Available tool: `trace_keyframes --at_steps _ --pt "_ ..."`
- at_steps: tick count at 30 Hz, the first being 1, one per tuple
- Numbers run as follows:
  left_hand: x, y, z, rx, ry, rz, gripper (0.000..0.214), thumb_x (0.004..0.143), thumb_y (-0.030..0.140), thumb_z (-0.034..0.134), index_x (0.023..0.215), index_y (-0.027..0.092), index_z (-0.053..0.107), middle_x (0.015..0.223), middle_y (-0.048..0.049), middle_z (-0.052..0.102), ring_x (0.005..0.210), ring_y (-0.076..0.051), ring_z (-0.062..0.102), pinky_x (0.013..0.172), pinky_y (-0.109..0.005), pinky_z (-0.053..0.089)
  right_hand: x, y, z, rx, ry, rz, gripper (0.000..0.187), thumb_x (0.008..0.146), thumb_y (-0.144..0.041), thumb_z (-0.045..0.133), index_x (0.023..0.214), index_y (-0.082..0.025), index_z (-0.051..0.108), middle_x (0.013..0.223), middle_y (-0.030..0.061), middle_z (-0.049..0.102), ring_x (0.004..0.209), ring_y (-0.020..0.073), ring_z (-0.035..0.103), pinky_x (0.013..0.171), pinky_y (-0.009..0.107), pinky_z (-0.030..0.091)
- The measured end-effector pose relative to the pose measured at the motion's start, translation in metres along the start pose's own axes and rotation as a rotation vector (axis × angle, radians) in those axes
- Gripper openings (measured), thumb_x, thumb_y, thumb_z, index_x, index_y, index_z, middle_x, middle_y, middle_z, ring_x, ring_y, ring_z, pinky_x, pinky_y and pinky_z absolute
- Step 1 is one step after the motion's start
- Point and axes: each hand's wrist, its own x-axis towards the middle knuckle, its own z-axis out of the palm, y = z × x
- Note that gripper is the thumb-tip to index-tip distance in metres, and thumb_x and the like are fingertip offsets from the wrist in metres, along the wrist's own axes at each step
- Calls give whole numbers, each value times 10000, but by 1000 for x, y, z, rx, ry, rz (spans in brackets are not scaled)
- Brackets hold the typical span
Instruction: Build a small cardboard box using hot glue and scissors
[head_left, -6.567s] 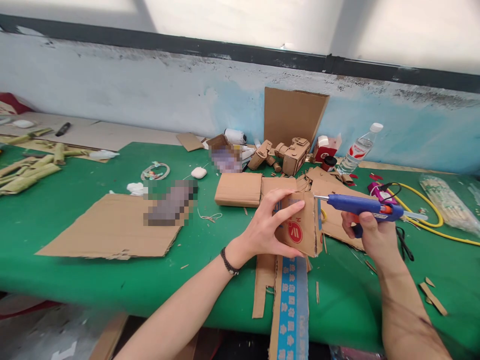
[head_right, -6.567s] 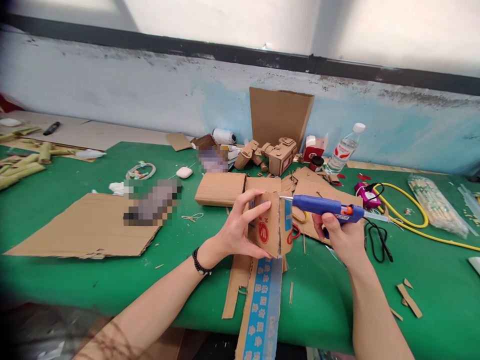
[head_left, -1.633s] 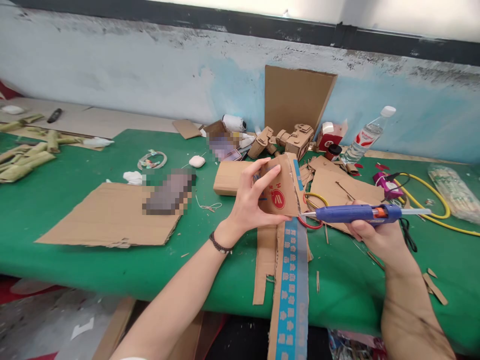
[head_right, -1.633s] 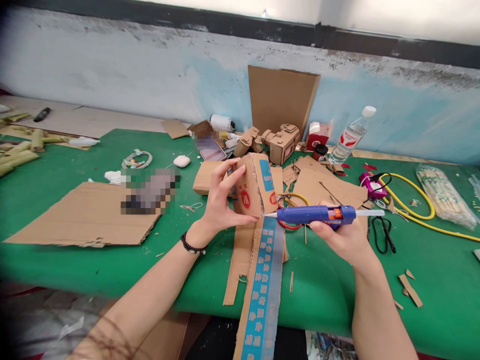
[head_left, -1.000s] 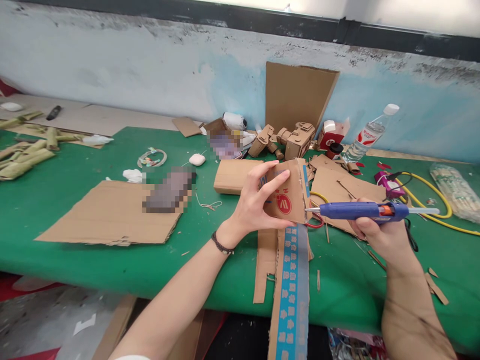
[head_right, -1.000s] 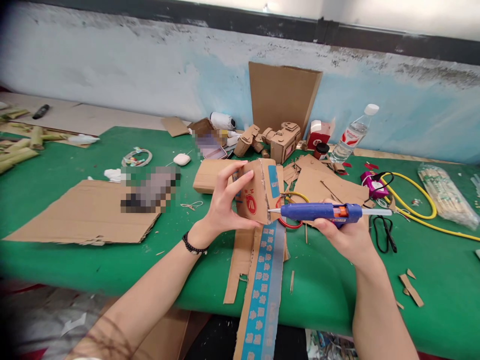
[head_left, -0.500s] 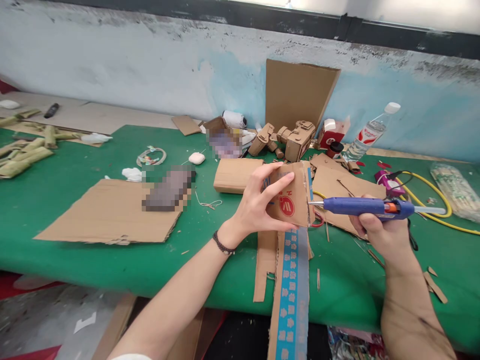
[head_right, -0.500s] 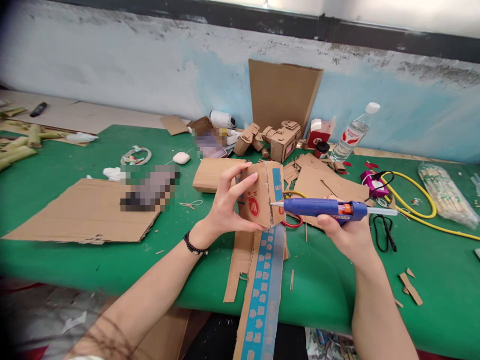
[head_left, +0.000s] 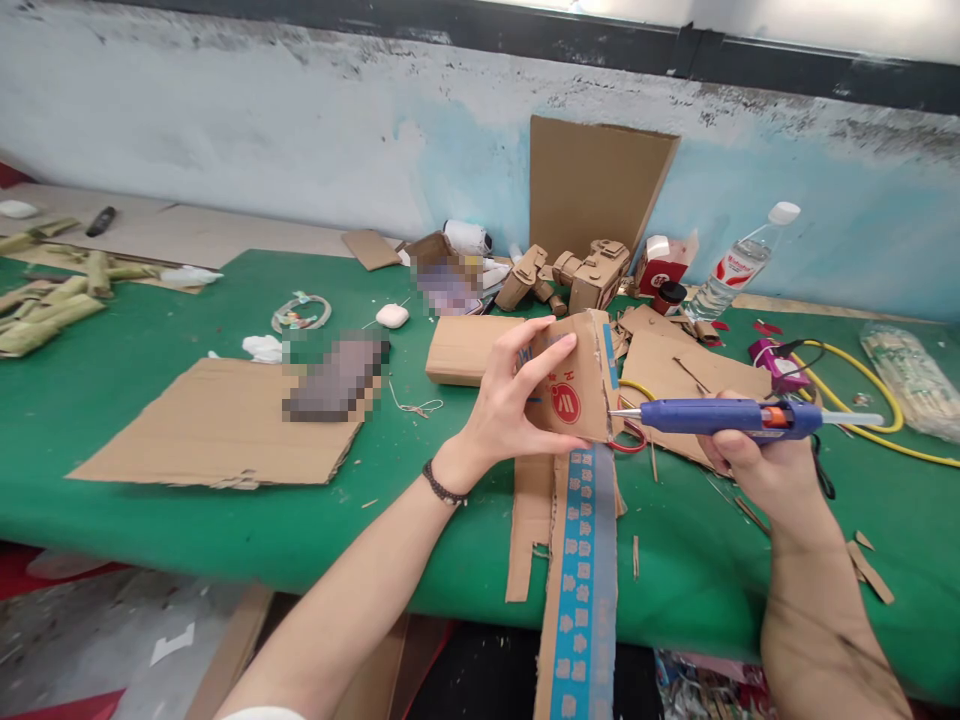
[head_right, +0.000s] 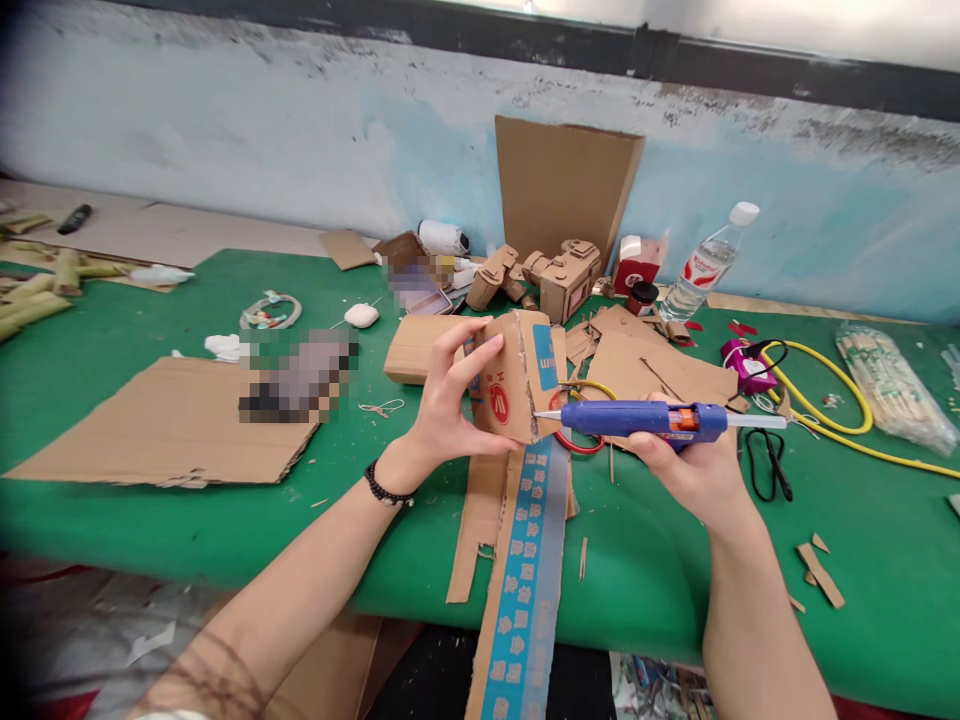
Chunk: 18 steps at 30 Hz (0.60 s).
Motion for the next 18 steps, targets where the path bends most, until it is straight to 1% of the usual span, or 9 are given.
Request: trace_keyframes --at_steps 3,6,9,12,18 --pt "0 0 0 -8 9 13 1308 727 1019 800 1806 398 399 1709 -190 509 1581 -480 561 1320 -706 487 -1 4 -2 61 -33 -29 544 1024 -670 803 718 -265 607 588 -26 542 523 164 467 522 368 333" --pt "1 0 -1 -12 15 24 1299 744 1005 803 1812 393 386 1713 -189 507 1580 -480 560 1322 -702 481 -3 9 -3 62 -36 -49 474 1040 -617 809 773 -259 651 614 -36 553 533 156 473 526 358 338" --pt "3 -1 -2 -2 30 27 1285 762 1001 792 1814 391 377 1717 -191 500 1578 -476 560 1324 -701 477 -4 12 -5 59 -36 -61 459 1051 -575 812 769 -256 640 615 -46 538 534 148 460 527 352 325" --pt "4 0 -2 -2 47 33 1265 784 993 782 1816 385 376 1722 -192 492 1574 -468 565 1320 -691 485 -5 13 -6 48 -50 -73 485 1058 -569 803 739 -256 614 632 -39 540 556 156 469 545 356 338" --pt "4 1 -2 -13 65 35 1243 809 973 782 1820 370 382 1723 -193 494 1573 -461 567 1311 -673 499 -4 15 -8 45 -93 -64 481 1067 -621 764 777 -263 628 646 -33 544 574 175 466 565 364 349"
